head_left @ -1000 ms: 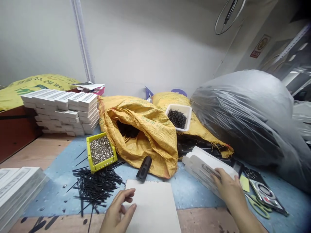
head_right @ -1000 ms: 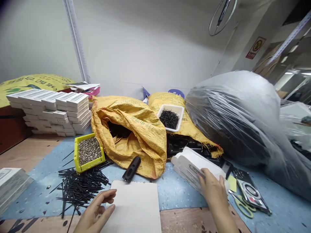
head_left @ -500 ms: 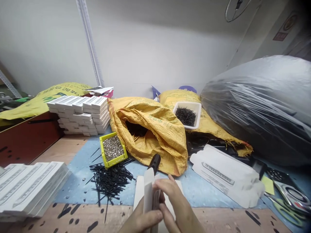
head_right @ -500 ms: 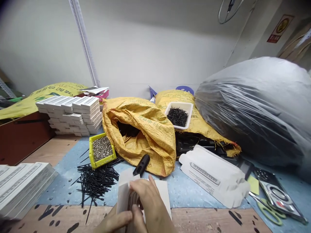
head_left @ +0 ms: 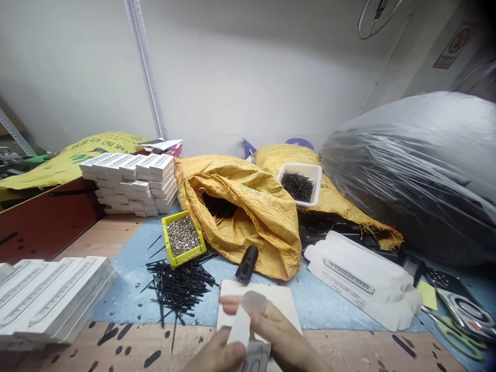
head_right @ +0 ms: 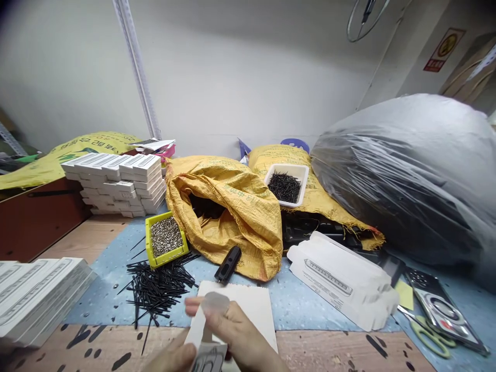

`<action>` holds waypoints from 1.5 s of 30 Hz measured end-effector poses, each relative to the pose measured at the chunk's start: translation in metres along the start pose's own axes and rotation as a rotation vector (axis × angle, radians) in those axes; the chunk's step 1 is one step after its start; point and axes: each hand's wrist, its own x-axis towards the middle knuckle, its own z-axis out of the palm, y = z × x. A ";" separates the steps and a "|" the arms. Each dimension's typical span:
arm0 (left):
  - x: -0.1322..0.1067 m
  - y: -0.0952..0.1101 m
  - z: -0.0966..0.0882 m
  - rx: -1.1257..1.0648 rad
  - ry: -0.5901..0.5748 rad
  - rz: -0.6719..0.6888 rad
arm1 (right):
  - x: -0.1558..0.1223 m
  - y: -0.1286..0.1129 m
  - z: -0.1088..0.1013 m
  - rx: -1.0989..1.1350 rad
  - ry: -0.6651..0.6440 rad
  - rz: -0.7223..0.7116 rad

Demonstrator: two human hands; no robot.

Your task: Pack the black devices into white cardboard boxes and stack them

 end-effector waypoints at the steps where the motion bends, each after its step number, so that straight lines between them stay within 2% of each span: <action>1: 0.002 0.002 0.001 0.106 0.034 0.086 | 0.001 0.001 0.001 -0.006 0.093 -0.010; 3: 0.005 0.003 0.004 0.407 0.144 0.339 | 0.006 0.005 0.002 0.012 0.246 -0.020; 4: 0.007 0.003 0.004 0.562 0.192 0.481 | 0.008 0.007 0.002 0.041 0.278 -0.025; 6: 0.010 0.002 0.003 0.797 0.196 0.698 | 0.014 0.012 0.000 0.123 0.232 -0.033; 8: 0.012 0.002 0.001 0.949 0.107 0.833 | 0.018 0.013 -0.002 0.174 0.117 -0.027; 10: 0.014 0.006 -0.002 1.057 0.028 0.932 | 0.019 0.010 -0.004 0.066 0.060 -0.087; 12: 0.015 0.012 -0.003 1.108 -0.004 1.013 | 0.017 0.002 -0.005 -0.155 0.022 -0.225; 15: 0.017 0.019 -0.003 1.143 -0.002 1.103 | 0.011 -0.010 -0.003 -0.372 -0.091 -0.433; 18: 0.021 0.019 -0.005 1.201 0.014 1.183 | 0.009 -0.014 -0.002 -0.494 -0.115 -0.519; 20: 0.023 0.016 -0.008 1.213 0.033 1.218 | 0.009 -0.012 -0.002 -0.513 -0.063 -0.521; 24: 0.025 0.012 -0.011 1.163 0.167 1.325 | 0.011 -0.004 -0.002 -0.379 0.015 -0.507; 26: 0.025 0.012 -0.011 1.158 0.150 1.321 | 0.011 0.003 0.000 -0.383 0.008 -0.548; 28: 0.024 0.013 -0.013 1.144 0.103 1.245 | 0.012 0.011 0.002 -0.426 -0.018 -0.573; 30: 0.024 0.014 -0.015 1.152 0.106 1.157 | 0.014 0.017 0.001 -0.437 0.001 -0.560; 32: 0.022 0.014 -0.020 1.213 0.154 1.092 | 0.019 0.019 -0.006 -0.393 0.113 -0.524; 34: 0.020 0.014 -0.027 1.272 0.208 1.066 | 0.026 0.017 -0.016 -0.239 0.333 -0.492; 36: 0.018 0.016 -0.033 1.232 0.266 1.065 | 0.035 0.018 -0.024 -0.029 0.531 -0.435; 37: 0.018 0.017 -0.036 1.168 0.289 1.065 | 0.039 0.021 -0.025 0.054 0.574 -0.397; 38: 0.018 0.018 -0.038 1.087 0.308 1.061 | 0.044 0.026 -0.023 0.087 0.551 -0.361; 40: 0.018 0.020 -0.043 0.936 0.341 1.048 | 0.053 0.040 -0.018 -0.079 0.337 -0.347; 42: 0.016 0.025 -0.052 0.840 0.398 1.041 | 0.064 0.050 -0.019 -0.475 0.098 -0.436; 43: 0.014 0.028 -0.058 0.809 0.434 1.025 | 0.071 0.050 -0.025 -0.713 0.041 -0.499; 45: 0.008 0.035 -0.073 0.792 0.491 0.929 | 0.085 0.042 -0.045 -1.167 0.023 -0.581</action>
